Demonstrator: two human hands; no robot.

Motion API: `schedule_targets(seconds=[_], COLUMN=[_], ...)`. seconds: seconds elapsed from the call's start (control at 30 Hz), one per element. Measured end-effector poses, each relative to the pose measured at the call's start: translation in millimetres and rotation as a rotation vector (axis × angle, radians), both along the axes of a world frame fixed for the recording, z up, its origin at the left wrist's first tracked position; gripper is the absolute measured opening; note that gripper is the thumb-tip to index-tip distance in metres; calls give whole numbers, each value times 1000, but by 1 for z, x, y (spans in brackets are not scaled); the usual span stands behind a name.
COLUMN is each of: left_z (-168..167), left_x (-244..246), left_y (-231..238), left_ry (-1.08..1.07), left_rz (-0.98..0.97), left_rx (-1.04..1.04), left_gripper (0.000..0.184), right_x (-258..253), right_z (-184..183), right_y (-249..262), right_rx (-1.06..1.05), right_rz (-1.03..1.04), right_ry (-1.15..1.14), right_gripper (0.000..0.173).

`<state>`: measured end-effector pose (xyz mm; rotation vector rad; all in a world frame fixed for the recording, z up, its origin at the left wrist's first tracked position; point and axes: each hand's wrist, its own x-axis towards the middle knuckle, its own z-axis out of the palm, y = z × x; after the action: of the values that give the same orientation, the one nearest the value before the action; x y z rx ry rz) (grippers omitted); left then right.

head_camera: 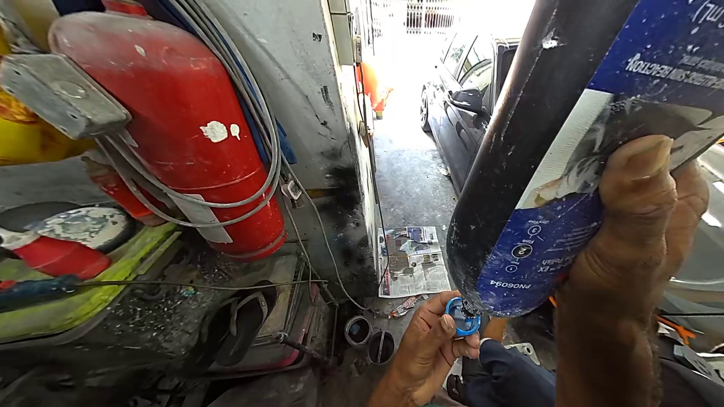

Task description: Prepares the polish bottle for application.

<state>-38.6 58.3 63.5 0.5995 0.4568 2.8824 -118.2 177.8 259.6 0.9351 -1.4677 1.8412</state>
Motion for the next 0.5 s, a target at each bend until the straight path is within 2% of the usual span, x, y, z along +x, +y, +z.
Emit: schedule_targets(seconds=[0.5], left_z=[2], left_x=[5], left_y=[4], left_ry=[25], left_rz=[-18], left_rx=[-6], left_gripper=[36], right_x=[9], right_z=[0], right_y=[6], right_rx=[-5], right_rz=[-6], right_ry=[-6], right_gripper=[31])
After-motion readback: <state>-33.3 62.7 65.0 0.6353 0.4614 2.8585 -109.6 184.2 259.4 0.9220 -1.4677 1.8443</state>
